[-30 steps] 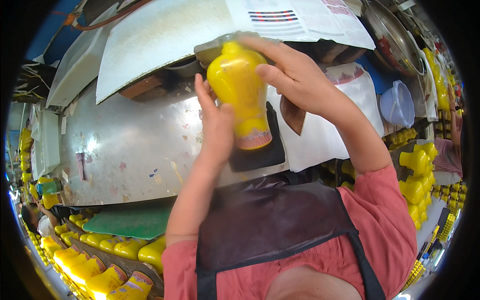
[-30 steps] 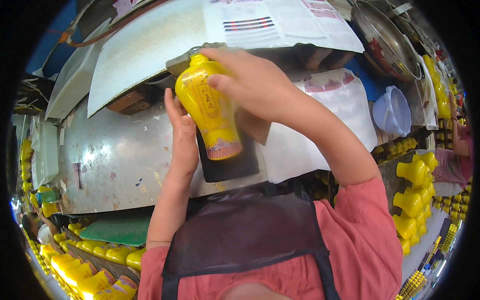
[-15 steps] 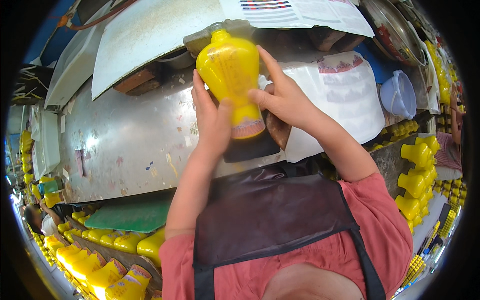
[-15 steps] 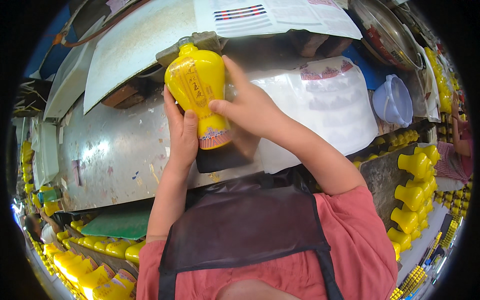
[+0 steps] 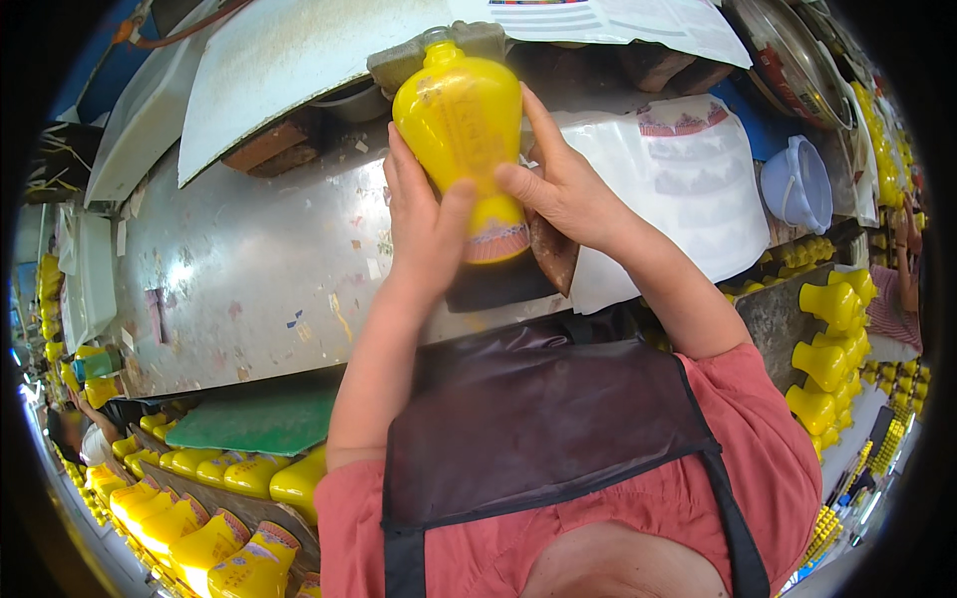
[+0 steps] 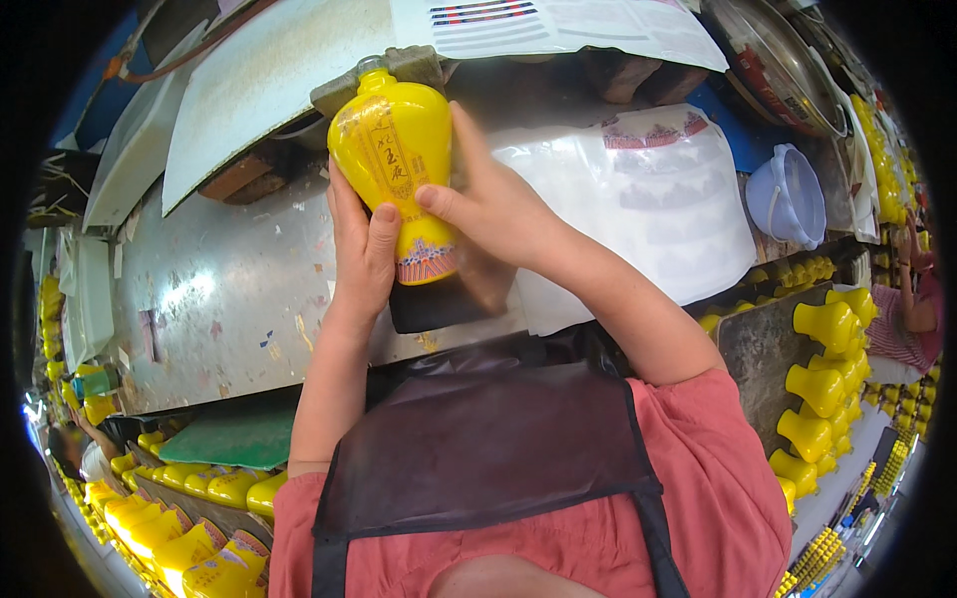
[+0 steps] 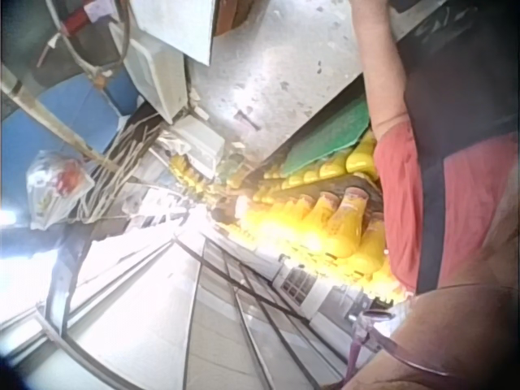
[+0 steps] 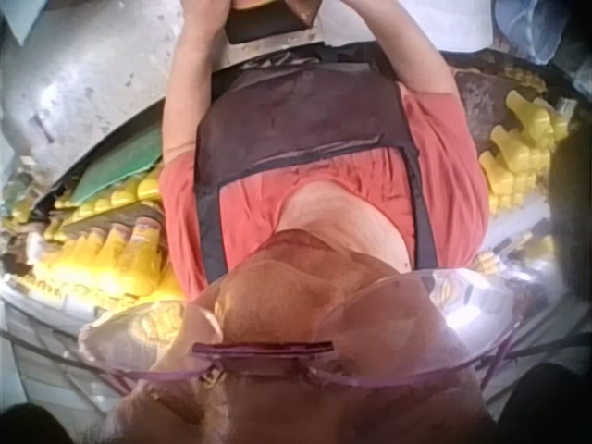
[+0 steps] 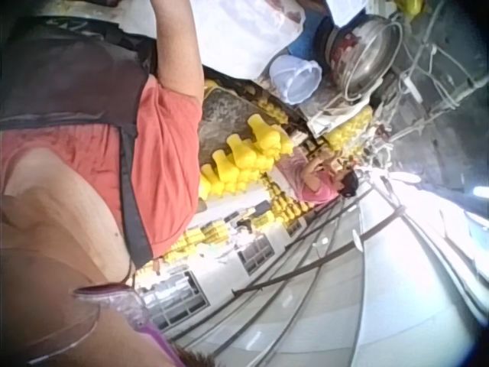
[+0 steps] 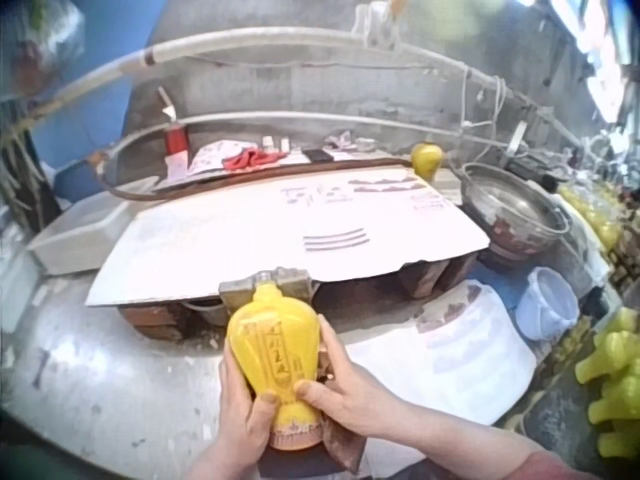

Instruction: The person applies a paper label to a yellow plastic bottle, smoothing it with a tool and rubbing by hand to remove bubbles. The person then places the labeled bottle on a tray with other similar bottles.

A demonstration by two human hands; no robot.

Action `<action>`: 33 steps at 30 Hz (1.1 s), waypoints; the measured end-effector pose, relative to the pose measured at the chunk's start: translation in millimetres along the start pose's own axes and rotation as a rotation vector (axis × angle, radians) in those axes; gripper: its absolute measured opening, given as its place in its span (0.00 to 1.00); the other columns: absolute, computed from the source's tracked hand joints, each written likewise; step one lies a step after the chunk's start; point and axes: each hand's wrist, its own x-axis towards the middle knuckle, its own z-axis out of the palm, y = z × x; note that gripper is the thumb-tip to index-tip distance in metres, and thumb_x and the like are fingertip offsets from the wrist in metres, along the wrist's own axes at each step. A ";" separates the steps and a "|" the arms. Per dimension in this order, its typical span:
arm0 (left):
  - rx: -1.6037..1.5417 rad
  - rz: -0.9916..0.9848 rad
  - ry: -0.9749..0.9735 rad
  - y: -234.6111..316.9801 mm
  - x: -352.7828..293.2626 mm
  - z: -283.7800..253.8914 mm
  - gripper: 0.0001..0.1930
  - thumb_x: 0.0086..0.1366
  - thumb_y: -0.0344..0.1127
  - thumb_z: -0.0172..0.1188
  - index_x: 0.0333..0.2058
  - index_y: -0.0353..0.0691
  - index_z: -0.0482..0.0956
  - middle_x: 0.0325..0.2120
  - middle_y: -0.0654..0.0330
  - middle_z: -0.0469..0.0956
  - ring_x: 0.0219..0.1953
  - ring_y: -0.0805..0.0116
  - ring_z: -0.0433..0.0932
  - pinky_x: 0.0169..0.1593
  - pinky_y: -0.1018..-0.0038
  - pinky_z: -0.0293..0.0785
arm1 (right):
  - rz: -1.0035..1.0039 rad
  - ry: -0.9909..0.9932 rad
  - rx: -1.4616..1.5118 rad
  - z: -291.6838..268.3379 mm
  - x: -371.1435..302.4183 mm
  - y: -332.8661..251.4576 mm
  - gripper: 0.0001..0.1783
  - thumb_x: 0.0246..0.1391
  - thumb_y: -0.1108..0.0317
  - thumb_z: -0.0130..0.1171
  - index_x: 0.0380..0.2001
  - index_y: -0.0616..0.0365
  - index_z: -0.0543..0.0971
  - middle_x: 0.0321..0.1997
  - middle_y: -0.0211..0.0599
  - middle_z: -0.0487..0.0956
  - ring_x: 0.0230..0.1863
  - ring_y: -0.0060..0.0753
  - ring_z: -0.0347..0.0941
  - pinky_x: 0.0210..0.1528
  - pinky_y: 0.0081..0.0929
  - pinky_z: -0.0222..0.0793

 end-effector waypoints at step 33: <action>-0.524 -0.217 0.187 29.8 29.1 -22.2 0.29 0.58 0.37 0.71 0.56 0.39 0.71 0.51 0.55 0.69 0.54 0.65 0.71 0.55 0.70 0.74 | 0.318 -0.078 0.402 -16.9 7.8 -7.7 0.39 0.73 0.35 0.37 0.66 0.58 0.71 0.59 0.28 0.80 0.18 0.11 0.60 0.19 0.11 0.54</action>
